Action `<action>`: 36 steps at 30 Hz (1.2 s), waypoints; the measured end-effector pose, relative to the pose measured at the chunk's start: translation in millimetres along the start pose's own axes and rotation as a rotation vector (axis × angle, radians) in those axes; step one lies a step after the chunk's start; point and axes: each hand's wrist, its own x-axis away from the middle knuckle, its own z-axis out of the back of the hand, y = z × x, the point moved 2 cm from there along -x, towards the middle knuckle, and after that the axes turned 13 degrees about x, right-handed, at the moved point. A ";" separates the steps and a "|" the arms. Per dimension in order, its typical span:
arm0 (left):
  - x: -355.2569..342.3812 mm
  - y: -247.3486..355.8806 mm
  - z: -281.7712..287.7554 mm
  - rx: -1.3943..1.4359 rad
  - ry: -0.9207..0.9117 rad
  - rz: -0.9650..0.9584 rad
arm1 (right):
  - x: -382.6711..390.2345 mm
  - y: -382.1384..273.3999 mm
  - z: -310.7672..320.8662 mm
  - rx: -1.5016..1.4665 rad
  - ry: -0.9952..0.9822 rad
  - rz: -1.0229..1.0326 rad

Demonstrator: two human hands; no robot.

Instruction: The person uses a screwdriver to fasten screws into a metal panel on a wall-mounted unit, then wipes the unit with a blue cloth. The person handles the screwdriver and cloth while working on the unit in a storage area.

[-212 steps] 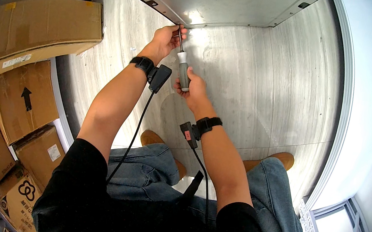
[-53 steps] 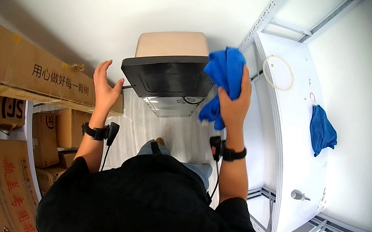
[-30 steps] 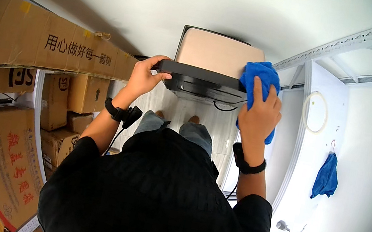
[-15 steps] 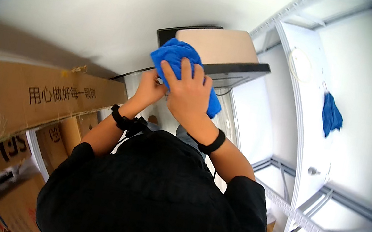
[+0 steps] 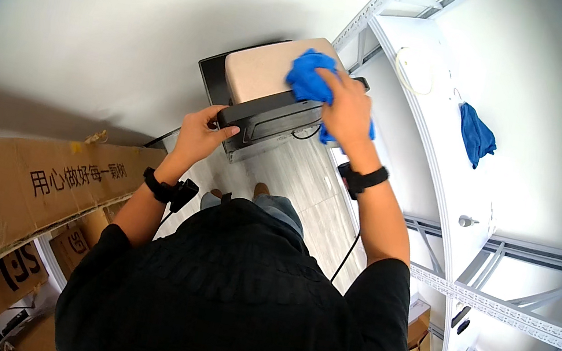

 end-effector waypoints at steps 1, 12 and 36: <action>-1.1 -1.1 -1.0 0.016 -0.006 0.020 | -2.3 17.3 -2.2 0.018 -0.005 -0.037; -20.3 6.6 -15.6 0.224 0.145 -0.257 | -59.7 36.4 -28.8 0.078 0.044 -0.229; -34.2 -19.2 -34.3 0.445 0.317 -0.264 | -48.9 -62.0 -28.0 0.034 -0.128 -0.015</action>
